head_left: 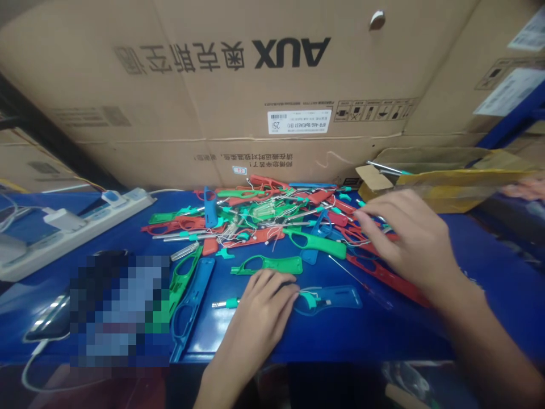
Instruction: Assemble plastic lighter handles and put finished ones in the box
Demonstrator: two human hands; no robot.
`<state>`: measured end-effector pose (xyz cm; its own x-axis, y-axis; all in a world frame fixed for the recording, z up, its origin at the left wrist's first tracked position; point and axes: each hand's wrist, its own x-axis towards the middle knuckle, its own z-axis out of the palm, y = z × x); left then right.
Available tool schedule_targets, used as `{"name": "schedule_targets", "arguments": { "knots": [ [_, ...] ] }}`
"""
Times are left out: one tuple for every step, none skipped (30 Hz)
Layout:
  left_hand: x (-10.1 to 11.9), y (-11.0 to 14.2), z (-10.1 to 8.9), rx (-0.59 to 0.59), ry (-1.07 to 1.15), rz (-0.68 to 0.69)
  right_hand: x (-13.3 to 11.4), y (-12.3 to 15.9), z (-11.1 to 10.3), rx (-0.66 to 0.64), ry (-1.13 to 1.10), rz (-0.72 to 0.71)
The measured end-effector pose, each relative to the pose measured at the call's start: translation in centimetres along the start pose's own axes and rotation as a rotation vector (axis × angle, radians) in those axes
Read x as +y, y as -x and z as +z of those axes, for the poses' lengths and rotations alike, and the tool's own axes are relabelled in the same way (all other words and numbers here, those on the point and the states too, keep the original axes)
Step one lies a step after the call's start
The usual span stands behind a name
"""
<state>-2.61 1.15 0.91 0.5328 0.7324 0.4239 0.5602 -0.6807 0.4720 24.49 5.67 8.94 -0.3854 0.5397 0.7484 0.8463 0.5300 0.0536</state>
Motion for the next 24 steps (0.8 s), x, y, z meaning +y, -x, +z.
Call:
{"name": "schedule_targets", "arguments": {
  "knots": [
    [0.0,0.0,-0.1,-0.005,0.014,-0.010,-0.4,-0.8,0.3,-0.025,-0.019,-0.043],
    [0.1,0.0,-0.2,-0.012,0.027,-0.020,-0.9,-1.4,0.7,-0.059,-0.036,-0.091],
    [0.2,0.0,-0.3,-0.016,0.037,-0.029,-1.5,-1.9,1.2,-0.099,-0.052,-0.133],
    [0.2,0.0,-0.3,-0.019,0.045,-0.036,-2.2,-2.1,1.8,-0.140,-0.071,-0.167],
    [0.3,0.0,-0.4,-0.018,0.052,-0.043,-2.7,-2.1,2.5,-0.179,-0.096,-0.187],
    [0.3,0.0,-0.4,-0.016,0.059,-0.048,-3.2,-2.0,3.1,-0.211,-0.127,-0.194],
    [0.3,0.1,-0.4,-0.014,0.066,-0.052,-3.4,-1.8,3.7,-0.233,-0.157,-0.192],
    [0.3,0.1,-0.4,-0.014,0.072,-0.058,-3.5,-1.5,4.3,-0.248,-0.182,-0.186],
    [0.3,0.1,-0.4,-0.016,0.076,-0.067,-3.5,-1.3,4.8,-0.257,-0.200,-0.178],
    [0.3,0.1,-0.4,-0.021,0.080,-0.077,-3.3,-1.0,5.2,-0.260,-0.210,-0.173],
    [0.3,0.1,-0.4,-0.027,0.083,-0.085,-3.1,-0.9,5.5,-0.260,-0.213,-0.169],
    [0.3,0.2,-0.4,-0.036,0.086,-0.095,-2.8,-0.7,5.6,-0.261,-0.215,-0.165],
    [0.3,0.2,-0.4,-0.045,0.089,-0.103,-2.7,-0.6,5.7,-0.262,-0.218,-0.159],
    [0.3,0.2,-0.5,-0.051,0.093,-0.108,-2.5,-0.6,5.7,-0.265,-0.221,-0.153],
    [0.3,0.2,-0.5,-0.054,0.097,-0.113,-2.5,-0.6,5.7,-0.267,-0.223,-0.149],
    [0.3,0.3,-0.5,-0.056,0.100,-0.117,-2.4,-0.5,5.6,-0.270,-0.224,-0.147],
    [0.3,0.3,-0.5,-0.058,0.102,-0.122,-2.5,-0.4,5.6,-0.272,-0.222,-0.148],
    [0.4,0.3,-0.5,-0.061,0.103,-0.128,-2.5,-0.3,5.6,-0.274,-0.218,-0.152],
    [0.4,0.3,-0.5,-0.065,0.102,-0.132,-2.5,-0.2,5.7,-0.276,-0.213,-0.161],
    [0.4,0.3,-0.5,-0.068,0.099,-0.137,-2.6,-0.1,5.7,-0.280,-0.208,-0.175],
    [0.4,0.3,-0.5,-0.072,0.097,-0.140,-2.6,0.1,5.8,-0.287,-0.203,-0.190],
    [0.4,0.3,-0.5,-0.070,0.096,-0.140,-2.6,0.2,5.9,-0.293,-0.201,-0.206],
    [0.4,0.2,-0.5,-0.063,0.096,-0.137,-2.6,0.4,5.9,-0.298,-0.200,-0.218],
    [0.3,0.2,-0.5,-0.052,0.096,-0.131,-2.6,0.5,5.9,-0.300,-0.201,-0.224]
  ]
}}
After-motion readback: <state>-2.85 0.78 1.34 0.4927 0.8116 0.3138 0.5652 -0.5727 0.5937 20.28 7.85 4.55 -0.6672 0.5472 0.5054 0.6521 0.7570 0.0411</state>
